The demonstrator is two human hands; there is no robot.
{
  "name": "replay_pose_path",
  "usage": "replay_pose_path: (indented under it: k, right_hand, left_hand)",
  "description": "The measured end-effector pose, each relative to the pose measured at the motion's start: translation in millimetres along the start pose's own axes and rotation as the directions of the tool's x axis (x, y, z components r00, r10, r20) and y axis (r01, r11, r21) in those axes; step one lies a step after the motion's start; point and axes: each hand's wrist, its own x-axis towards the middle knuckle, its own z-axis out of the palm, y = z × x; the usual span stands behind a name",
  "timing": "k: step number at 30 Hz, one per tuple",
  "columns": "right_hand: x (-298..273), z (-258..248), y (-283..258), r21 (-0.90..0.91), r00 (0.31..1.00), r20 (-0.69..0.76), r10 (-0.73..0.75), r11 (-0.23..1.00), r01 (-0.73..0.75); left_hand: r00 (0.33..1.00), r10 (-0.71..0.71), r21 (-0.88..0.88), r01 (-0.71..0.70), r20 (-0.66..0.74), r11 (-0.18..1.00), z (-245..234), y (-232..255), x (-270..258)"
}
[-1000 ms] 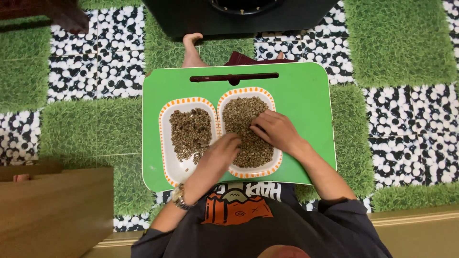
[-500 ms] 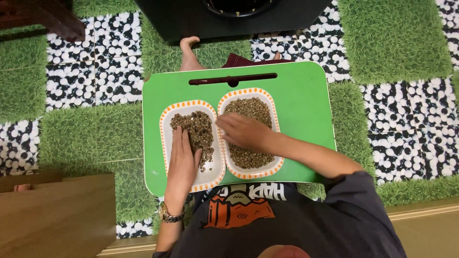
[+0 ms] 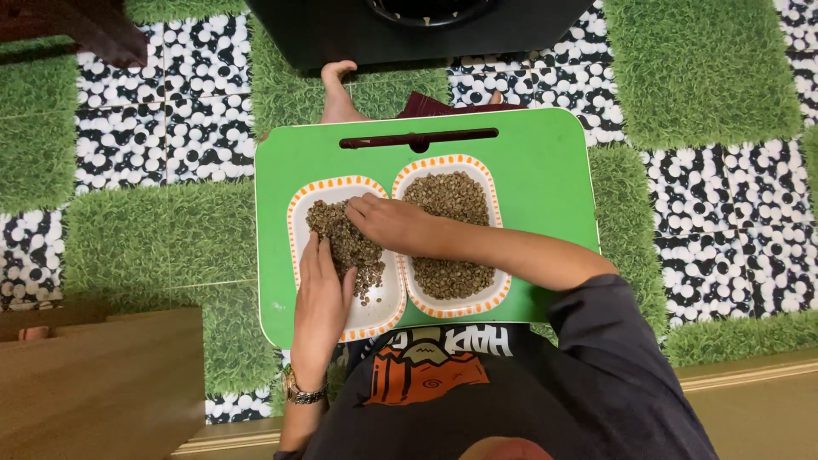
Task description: The person sorts green coffee beans by hand, picking them from one bowl and placing them into another, shifting the beans in both bowls as needed.
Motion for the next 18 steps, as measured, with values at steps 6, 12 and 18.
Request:
replay_pose_path:
  k: [6, 12, 18]
  right_hand:
    - [-2, -55, -8, 0.469, 0.987, 0.135, 0.088, 0.872, -0.142]
    - [23, -109, -10, 0.583, 0.817, 0.553, 0.164, 0.624, -0.520]
    - [7, -70, 8, 0.696, 0.990, 0.142, 0.020, 0.708, -0.114]
  left_hand:
    - [0.997, 0.071, -0.165, -0.070, 0.002, 0.984, 17, -9, 9]
    - [0.980, 0.197, -0.458, -0.185, -0.022, 0.869, 22, -34, 20]
    - [0.981, 0.188, -0.698, -0.110, 0.036, 0.707, 9, -38, 27]
